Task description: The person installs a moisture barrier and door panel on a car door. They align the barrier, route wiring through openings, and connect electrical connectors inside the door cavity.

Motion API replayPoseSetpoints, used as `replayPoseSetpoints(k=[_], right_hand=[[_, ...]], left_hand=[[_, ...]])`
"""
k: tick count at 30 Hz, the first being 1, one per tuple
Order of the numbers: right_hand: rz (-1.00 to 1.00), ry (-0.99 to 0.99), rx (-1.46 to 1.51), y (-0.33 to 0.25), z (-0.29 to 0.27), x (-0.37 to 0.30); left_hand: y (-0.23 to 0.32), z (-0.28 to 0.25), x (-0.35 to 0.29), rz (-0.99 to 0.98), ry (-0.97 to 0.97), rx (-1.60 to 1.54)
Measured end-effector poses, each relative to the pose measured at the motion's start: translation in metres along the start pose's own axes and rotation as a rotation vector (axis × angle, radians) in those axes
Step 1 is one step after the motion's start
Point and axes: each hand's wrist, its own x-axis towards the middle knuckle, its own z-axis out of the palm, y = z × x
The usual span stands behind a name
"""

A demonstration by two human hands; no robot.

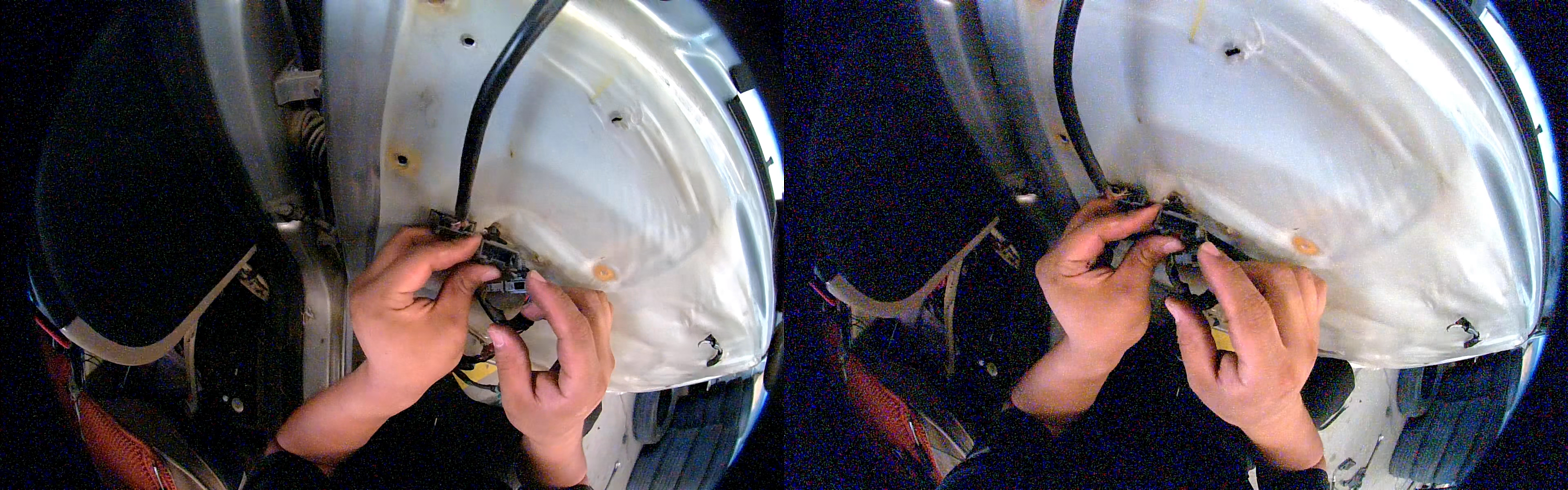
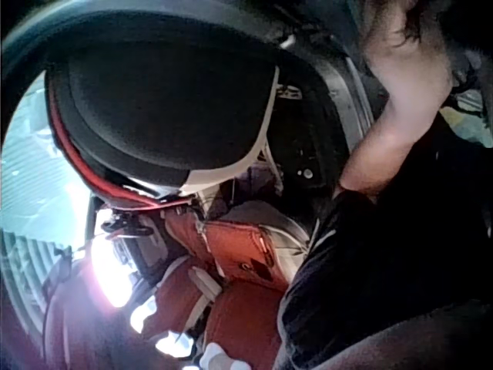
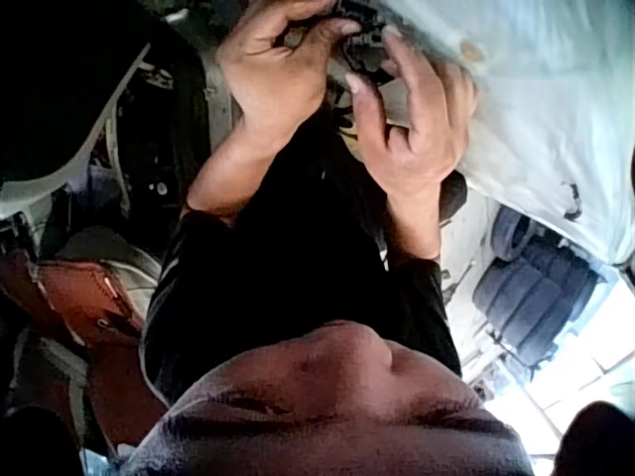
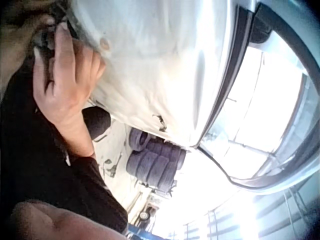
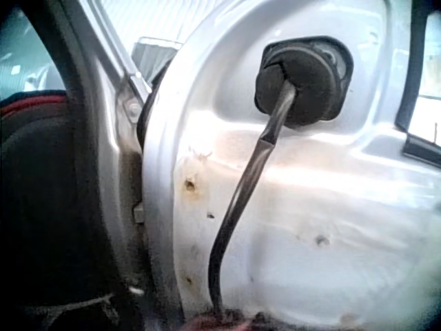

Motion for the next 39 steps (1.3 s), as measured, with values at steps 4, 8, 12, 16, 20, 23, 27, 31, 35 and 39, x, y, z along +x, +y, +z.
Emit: replayPoseSetpoints(k=[4,8,12,16,20,23,27,31,35,39], right_hand=[[-0.019,0.03,-0.04,0.001,0.001,0.004],[-0.022,0.071,-0.032,0.0,0.005,0.009],[-0.005,0.06,-0.088,-0.004,0.011,0.015],[0.025,0.075,-0.123,-0.006,0.016,0.02],[0.037,0.151,-0.199,-0.008,0.028,0.024],[0.044,0.1,-0.225,-0.014,0.029,0.03],[0.059,0.144,-0.216,-0.015,0.035,0.029],[0.086,0.213,-0.161,-0.02,0.043,0.029],[0.177,0.261,-0.101,-0.022,0.047,0.026],[0.205,0.267,-0.097,-0.024,0.047,0.024]], left_hand=[[-0.009,0.003,0.005,0.17,0.016,-0.076],[0.003,-0.001,0.009,0.077,-0.041,-0.038],[-0.004,0.001,0.009,0.106,-0.062,-0.036],[-0.001,-0.002,0.009,0.063,-0.067,-0.026],[0.008,-0.001,0.01,-0.031,-0.072,-0.038],[0.0,-0.006,0.015,-0.053,-0.08,-0.095],[0.002,-0.009,0.018,-0.076,-0.082,-0.068],[-0.001,-0.007,0.019,0.019,-0.017,-0.045],[0.001,-0.002,0.015,0.091,0.038,0.044],[-0.006,0.0,0.016,0.211,0.06,-0.011]])
